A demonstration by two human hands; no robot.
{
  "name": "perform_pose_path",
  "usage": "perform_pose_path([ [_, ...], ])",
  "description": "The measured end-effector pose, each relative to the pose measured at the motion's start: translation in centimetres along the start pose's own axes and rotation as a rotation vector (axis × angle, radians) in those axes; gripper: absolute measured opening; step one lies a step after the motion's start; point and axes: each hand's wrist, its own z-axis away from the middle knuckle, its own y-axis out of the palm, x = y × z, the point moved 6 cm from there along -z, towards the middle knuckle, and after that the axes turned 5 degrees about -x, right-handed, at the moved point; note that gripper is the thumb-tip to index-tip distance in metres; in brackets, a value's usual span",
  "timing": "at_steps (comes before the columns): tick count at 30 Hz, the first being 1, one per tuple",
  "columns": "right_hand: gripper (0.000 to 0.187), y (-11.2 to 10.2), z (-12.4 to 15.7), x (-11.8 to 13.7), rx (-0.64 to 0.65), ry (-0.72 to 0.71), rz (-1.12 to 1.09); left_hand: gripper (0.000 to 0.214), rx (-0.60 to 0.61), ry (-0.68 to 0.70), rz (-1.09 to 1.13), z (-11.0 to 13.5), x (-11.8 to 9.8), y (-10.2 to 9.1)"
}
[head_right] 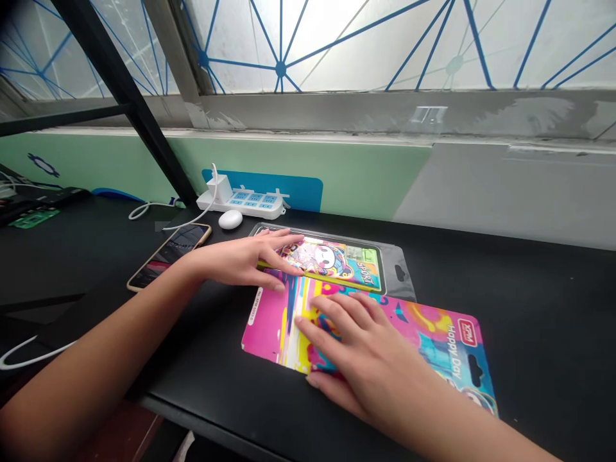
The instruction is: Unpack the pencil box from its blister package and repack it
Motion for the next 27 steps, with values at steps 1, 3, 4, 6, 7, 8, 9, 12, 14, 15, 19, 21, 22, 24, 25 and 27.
perform_pose_path([
  [1, 0.042, 0.0, -0.1, 0.3, 0.006, -0.008, -0.019, 0.037, -0.005, -0.017, 0.0, -0.1, 0.0, 0.0],
  [3, 0.043, 0.1, -0.4, 1.1, 0.026, -0.021, -0.069, 0.032, -0.027, -0.049, -0.004, -0.4, -0.1, 0.2],
  [4, 0.045, 0.1, -0.6, 1.5, 0.047, -0.024, -0.102, 0.031, -0.046, -0.059, -0.009, -0.5, 0.0, 0.3],
  [6, 0.048, 0.3, -1.0, 2.3, 0.108, -0.021, -0.181, 0.03, -0.102, -0.07, -0.036, -1.0, 0.1, 0.5],
  [7, 0.048, 0.4, -1.1, 2.6, 0.143, -0.012, -0.223, 0.03, -0.136, -0.074, -0.056, -1.2, 0.2, 0.5],
  [8, 0.046, 0.5, -1.3, 2.8, 0.171, 0.001, -0.26, 0.031, -0.169, -0.079, -0.077, -1.3, 0.3, 0.5],
  [9, 0.043, 0.6, -1.4, 3.0, 0.188, 0.016, -0.288, 0.031, -0.195, -0.084, -0.097, -1.5, 0.4, 0.5],
  [12, 0.033, 0.9, -1.6, 3.1, 0.188, 0.046, -0.329, 0.033, -0.22, -0.089, -0.122, -1.8, 0.6, 0.5],
  [14, 0.027, 1.2, -1.8, 3.1, 0.184, 0.039, -0.349, 0.033, -0.215, -0.083, -0.126, -1.9, 0.5, 0.4],
  [15, 0.025, 1.3, -1.8, 3.2, 0.181, 0.031, -0.359, 0.033, -0.211, -0.08, -0.128, -1.9, 0.5, 0.4],
  [19, 0.022, 1.4, -1.9, 3.2, 0.17, 0.026, -0.392, 0.031, -0.192, -0.074, -0.123, -1.8, 0.5, 0.4],
  [21, 0.02, 1.4, -1.8, 3.3, 0.169, 0.034, -0.414, 0.029, -0.187, -0.052, -0.108, -1.8, 0.3, 0.6],
  [22, 0.018, 1.4, -1.7, 3.3, 0.164, 0.038, -0.423, 0.029, -0.186, -0.039, -0.101, -1.8, 0.2, 0.6],
  [24, 0.013, 1.5, -1.4, 3.3, 0.154, 0.043, -0.429, 0.029, -0.185, -0.022, -0.094, -1.7, 0.0, 0.7],
  [25, 0.011, 1.6, -1.3, 3.4, 0.151, 0.047, -0.428, 0.029, -0.183, -0.019, -0.096, -1.6, -0.1, 0.8],
  [27, 0.006, 1.7, -1.2, 3.2, 0.142, 0.055, -0.428, 0.029, -0.178, -0.017, -0.101, -1.5, -0.4, 0.8],
])
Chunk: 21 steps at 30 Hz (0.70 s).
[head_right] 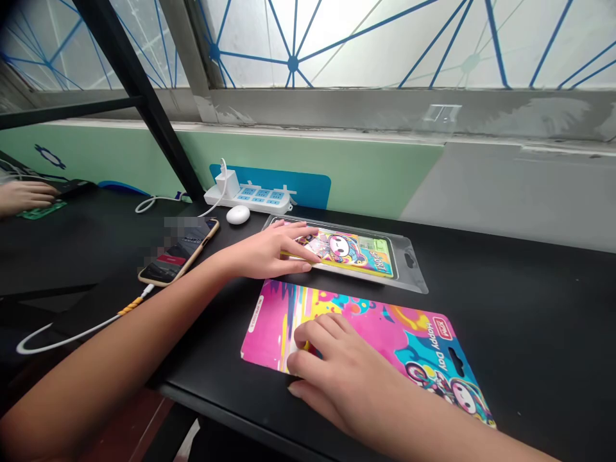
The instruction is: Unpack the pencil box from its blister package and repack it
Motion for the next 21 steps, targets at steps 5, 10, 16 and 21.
perform_pose_path([
  [5, 0.013, -1.3, 0.3, -1.3, -0.135, -0.068, 0.046, 0.027, -0.011, -0.009, 0.031, 0.2, -0.6, -0.5],
  [10, 0.017, -2.4, 1.4, -2.8, -0.153, -0.124, 0.192, 0.021, -0.143, 0.003, 0.058, 0.1, -1.1, -0.8],
  [16, 0.043, -1.7, 2.2, -4.0, -0.125, 0.062, 0.369, 0.023, -0.259, -0.085, 0.027, -0.1, -0.7, -0.5],
  [21, 0.071, -1.6, 2.4, -5.9, -0.11, 0.253, 0.414, 0.043, -0.177, -0.14, 0.003, -0.5, -0.2, -0.6],
])
